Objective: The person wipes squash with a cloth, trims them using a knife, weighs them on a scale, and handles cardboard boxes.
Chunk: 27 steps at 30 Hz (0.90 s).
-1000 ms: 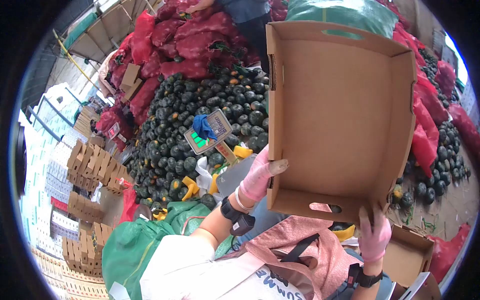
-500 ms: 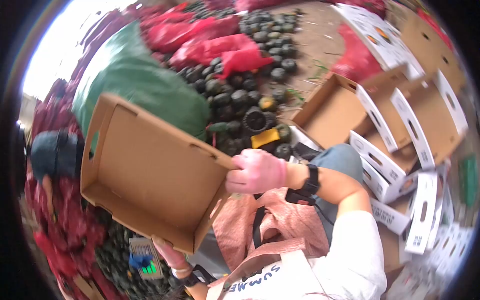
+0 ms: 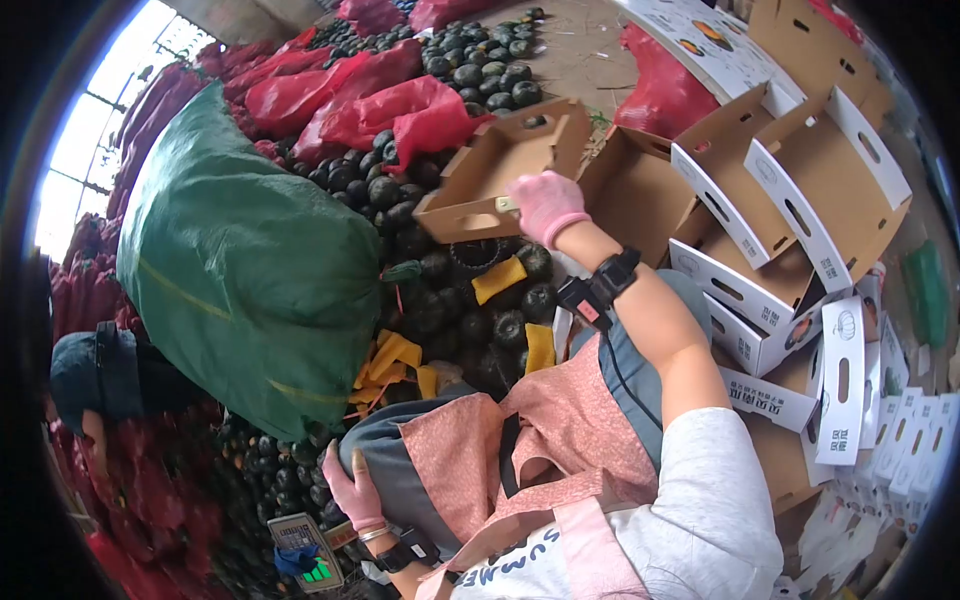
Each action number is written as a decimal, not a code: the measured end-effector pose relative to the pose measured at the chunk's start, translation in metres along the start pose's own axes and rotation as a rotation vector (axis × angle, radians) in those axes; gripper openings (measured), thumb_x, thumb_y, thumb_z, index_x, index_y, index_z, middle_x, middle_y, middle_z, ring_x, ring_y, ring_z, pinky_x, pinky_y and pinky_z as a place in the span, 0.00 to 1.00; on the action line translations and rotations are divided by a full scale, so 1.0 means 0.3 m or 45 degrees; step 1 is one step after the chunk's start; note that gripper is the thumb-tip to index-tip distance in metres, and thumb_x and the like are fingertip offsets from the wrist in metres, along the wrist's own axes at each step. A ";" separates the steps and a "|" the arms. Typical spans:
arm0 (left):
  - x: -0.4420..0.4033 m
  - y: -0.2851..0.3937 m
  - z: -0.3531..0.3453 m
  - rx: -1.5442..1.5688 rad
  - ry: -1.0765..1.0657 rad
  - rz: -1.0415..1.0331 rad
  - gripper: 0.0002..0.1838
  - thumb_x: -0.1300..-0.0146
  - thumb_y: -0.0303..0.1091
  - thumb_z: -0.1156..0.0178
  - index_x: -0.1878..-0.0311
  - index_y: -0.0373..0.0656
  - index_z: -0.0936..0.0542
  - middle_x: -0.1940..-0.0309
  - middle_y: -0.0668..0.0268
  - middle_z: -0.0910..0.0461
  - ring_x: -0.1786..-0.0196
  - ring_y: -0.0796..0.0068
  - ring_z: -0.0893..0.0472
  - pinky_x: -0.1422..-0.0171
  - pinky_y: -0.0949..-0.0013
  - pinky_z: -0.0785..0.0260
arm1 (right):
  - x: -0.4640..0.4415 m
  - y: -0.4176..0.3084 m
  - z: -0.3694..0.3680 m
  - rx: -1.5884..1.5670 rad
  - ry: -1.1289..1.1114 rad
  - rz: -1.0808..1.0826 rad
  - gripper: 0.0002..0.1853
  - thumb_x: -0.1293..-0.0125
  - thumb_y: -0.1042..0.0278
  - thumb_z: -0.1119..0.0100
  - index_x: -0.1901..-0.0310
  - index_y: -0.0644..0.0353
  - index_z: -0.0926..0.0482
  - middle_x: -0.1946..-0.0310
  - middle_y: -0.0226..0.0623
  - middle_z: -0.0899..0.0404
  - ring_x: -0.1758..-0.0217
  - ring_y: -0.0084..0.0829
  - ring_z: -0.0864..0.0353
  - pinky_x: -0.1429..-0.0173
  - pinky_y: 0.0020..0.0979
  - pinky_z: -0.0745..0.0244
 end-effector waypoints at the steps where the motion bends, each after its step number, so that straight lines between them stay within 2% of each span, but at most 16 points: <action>1: 0.001 -0.001 0.002 -0.007 0.007 -0.002 0.27 0.38 0.44 0.43 0.42 0.34 0.30 0.47 0.48 0.28 0.43 0.50 0.30 0.36 0.57 0.41 | -0.026 0.022 -0.025 0.070 -0.063 -0.046 0.07 0.45 0.69 0.43 0.64 0.52 0.19 0.62 0.36 0.19 0.55 0.38 0.18 0.54 0.37 0.21; 4: 0.008 0.003 0.000 -0.010 0.014 0.014 0.27 0.39 0.44 0.42 0.43 0.35 0.30 0.48 0.48 0.28 0.44 0.49 0.30 0.37 0.57 0.39 | -0.141 0.092 -0.140 0.267 -0.231 -0.135 0.10 0.40 0.67 0.47 0.60 0.50 0.16 0.59 0.34 0.17 0.52 0.37 0.18 0.52 0.37 0.21; 5: 0.007 0.002 -0.003 -0.022 0.015 0.010 0.27 0.39 0.45 0.42 0.43 0.35 0.30 0.48 0.48 0.28 0.44 0.49 0.30 0.37 0.57 0.39 | -0.168 0.102 -0.153 0.326 -0.194 -0.113 0.12 0.38 0.67 0.49 0.60 0.50 0.15 0.59 0.34 0.16 0.53 0.37 0.17 0.53 0.37 0.21; 8: 0.005 -0.004 -0.008 -0.040 0.047 0.000 0.27 0.40 0.44 0.41 0.44 0.36 0.29 0.48 0.49 0.28 0.45 0.48 0.29 0.38 0.57 0.38 | -0.224 0.146 -0.203 0.430 -0.291 -0.237 0.12 0.37 0.65 0.49 0.58 0.48 0.15 0.59 0.31 0.16 0.48 0.38 0.20 0.53 0.35 0.21; 9: 0.007 0.001 -0.006 -0.029 0.047 0.011 0.26 0.41 0.43 0.40 0.44 0.36 0.29 0.48 0.49 0.28 0.45 0.49 0.29 0.38 0.57 0.38 | -0.234 0.165 -0.226 0.403 -0.388 -0.264 0.13 0.37 0.66 0.48 0.55 0.50 0.16 0.53 0.33 0.19 0.45 0.38 0.23 0.51 0.36 0.22; 12: 0.004 0.011 -0.002 -0.015 0.042 0.034 0.26 0.41 0.42 0.40 0.45 0.36 0.29 0.48 0.49 0.28 0.45 0.48 0.29 0.38 0.56 0.38 | -0.227 0.149 -0.258 0.408 -0.421 -0.185 0.15 0.38 0.67 0.46 0.51 0.51 0.19 0.45 0.36 0.26 0.44 0.39 0.24 0.48 0.38 0.23; 13: 0.004 0.009 -0.004 -0.020 0.040 0.040 0.26 0.41 0.42 0.40 0.45 0.36 0.29 0.48 0.49 0.28 0.45 0.48 0.29 0.38 0.56 0.38 | -0.212 0.114 -0.244 0.282 -0.591 -0.084 0.18 0.40 0.66 0.45 0.47 0.50 0.23 0.41 0.38 0.32 0.44 0.42 0.24 0.45 0.39 0.25; 16: -0.010 0.018 -0.011 -0.052 -0.066 -0.016 0.30 0.43 0.46 0.39 0.42 0.35 0.31 0.47 0.48 0.29 0.44 0.47 0.30 0.38 0.56 0.38 | -0.135 -0.006 -0.175 -0.092 -0.809 0.415 0.18 0.41 0.67 0.47 0.48 0.52 0.26 0.51 0.46 0.23 0.47 0.48 0.24 0.44 0.42 0.28; 18: -0.025 0.051 -0.002 -0.100 -0.209 -0.123 0.34 0.44 0.49 0.38 0.41 0.34 0.32 0.46 0.48 0.30 0.43 0.46 0.30 0.38 0.56 0.38 | -0.020 -0.070 -0.058 -0.345 -0.875 0.595 0.18 0.42 0.68 0.47 0.48 0.54 0.27 0.55 0.47 0.21 0.50 0.50 0.23 0.47 0.44 0.29; 19: -0.034 0.045 -0.002 -0.130 -0.312 -0.207 0.39 0.45 0.53 0.38 0.39 0.33 0.34 0.42 0.47 0.33 0.41 0.45 0.32 0.37 0.57 0.38 | 0.039 -0.077 -0.016 -0.303 -0.896 0.688 0.22 0.45 0.69 0.47 0.46 0.51 0.29 0.56 0.46 0.22 0.51 0.50 0.23 0.47 0.44 0.28; 20: -0.044 0.041 0.000 -0.131 -0.433 -0.248 0.42 0.46 0.58 0.39 0.38 0.33 0.36 0.39 0.46 0.35 0.38 0.45 0.34 0.35 0.52 0.41 | 0.110 -0.079 0.021 -0.269 -0.931 0.786 0.25 0.47 0.70 0.47 0.43 0.49 0.30 0.57 0.46 0.22 0.52 0.49 0.23 0.48 0.43 0.27; 23: -0.073 0.031 0.009 -0.346 -0.692 -0.383 0.48 0.48 0.65 0.42 0.35 0.35 0.39 0.36 0.46 0.37 0.35 0.48 0.36 0.33 0.41 0.50 | 0.253 -0.015 0.130 0.142 -1.144 0.567 0.25 0.47 0.70 0.45 0.44 0.48 0.29 0.61 0.43 0.24 0.54 0.45 0.22 0.54 0.43 0.25; 24: -0.086 0.035 0.009 -0.395 -0.747 -0.434 0.48 0.47 0.66 0.44 0.35 0.33 0.39 0.36 0.46 0.38 0.35 0.47 0.35 0.32 0.47 0.48 | 0.284 0.023 0.141 0.287 -1.175 0.472 0.24 0.47 0.70 0.44 0.45 0.47 0.29 0.63 0.43 0.24 0.55 0.44 0.22 0.56 0.42 0.25; 26: -0.110 0.051 0.004 -0.294 -0.781 -0.480 0.48 0.49 0.65 0.42 0.36 0.34 0.38 0.36 0.45 0.37 0.36 0.47 0.35 0.32 0.44 0.49 | 0.319 0.088 0.148 0.397 -0.868 0.396 0.22 0.48 0.72 0.44 0.48 0.50 0.28 0.66 0.42 0.25 0.57 0.43 0.22 0.57 0.41 0.25; 27: -0.121 0.053 0.000 -0.266 -0.786 -0.484 0.47 0.50 0.65 0.41 0.37 0.34 0.37 0.37 0.44 0.37 0.37 0.46 0.35 0.32 0.48 0.47 | 0.344 0.095 0.155 0.298 -0.734 0.376 0.19 0.48 0.72 0.44 0.52 0.52 0.28 0.66 0.43 0.25 0.59 0.43 0.22 0.57 0.40 0.25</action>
Point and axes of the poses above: each hand's wrist, its own x-axis away from the middle knuckle, its own z-axis out of the back of the hand, y = z × x, the point moved 7 cm from there along -x, towards the middle knuckle
